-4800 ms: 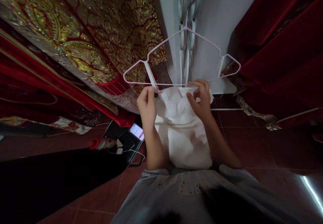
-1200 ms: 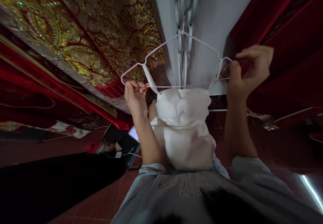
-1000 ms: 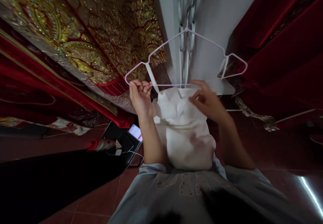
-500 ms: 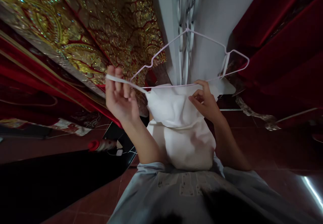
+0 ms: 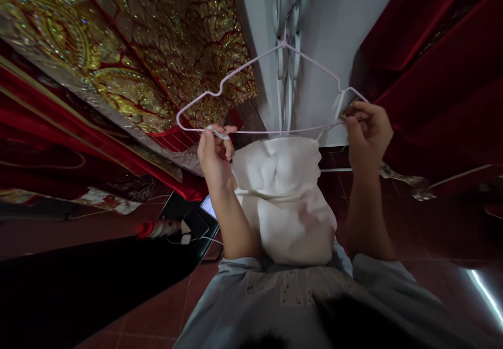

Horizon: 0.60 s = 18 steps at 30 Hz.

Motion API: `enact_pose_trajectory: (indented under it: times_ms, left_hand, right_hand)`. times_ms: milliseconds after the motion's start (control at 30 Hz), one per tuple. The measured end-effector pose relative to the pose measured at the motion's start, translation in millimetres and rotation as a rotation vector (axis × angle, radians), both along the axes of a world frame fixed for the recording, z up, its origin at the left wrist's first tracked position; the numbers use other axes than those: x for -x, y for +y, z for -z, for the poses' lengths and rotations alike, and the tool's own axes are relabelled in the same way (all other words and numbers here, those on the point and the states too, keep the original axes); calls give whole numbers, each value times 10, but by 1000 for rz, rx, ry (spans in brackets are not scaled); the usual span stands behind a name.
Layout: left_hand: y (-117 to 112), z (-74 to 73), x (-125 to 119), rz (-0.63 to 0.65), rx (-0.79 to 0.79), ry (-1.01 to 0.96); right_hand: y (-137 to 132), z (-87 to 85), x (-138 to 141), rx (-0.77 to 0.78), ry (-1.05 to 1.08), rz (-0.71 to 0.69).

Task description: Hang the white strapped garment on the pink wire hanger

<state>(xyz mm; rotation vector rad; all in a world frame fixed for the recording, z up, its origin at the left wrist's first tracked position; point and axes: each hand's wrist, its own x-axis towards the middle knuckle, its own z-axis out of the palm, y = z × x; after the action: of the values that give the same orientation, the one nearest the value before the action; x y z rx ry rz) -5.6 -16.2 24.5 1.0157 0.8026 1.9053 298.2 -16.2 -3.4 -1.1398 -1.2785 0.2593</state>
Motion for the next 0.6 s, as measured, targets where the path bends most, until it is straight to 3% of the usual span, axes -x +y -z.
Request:
enact_pose_trajectory:
  times_ms: [67, 133, 233, 367, 500, 533, 600]
  left_hand:
    - [16, 22, 1, 7, 4, 4]
    - [20, 48, -10, -3, 27, 0]
    - [2, 67, -37, -18, 67, -4]
    - [-35, 66, -52, 19, 44, -11]
    - [-39, 74, -54, 51, 15, -40]
    - [-37, 78, -60, 52, 24, -48]
    - [-37, 94, -87, 63, 46, -59]
  right_hand:
    - [59, -125, -65, 4, -112, -11]
    - [113, -246, -47, 2, -190, -114]
    - [218, -312, -5, -45, -71, -136]
    - [375, -99, -143, -112, 172, 62]
    - [362, 215, -254, -317, 344, 312]
    - [315, 257, -227, -348, 354, 344]
    - [183, 270, -102, -328, 275, 270]
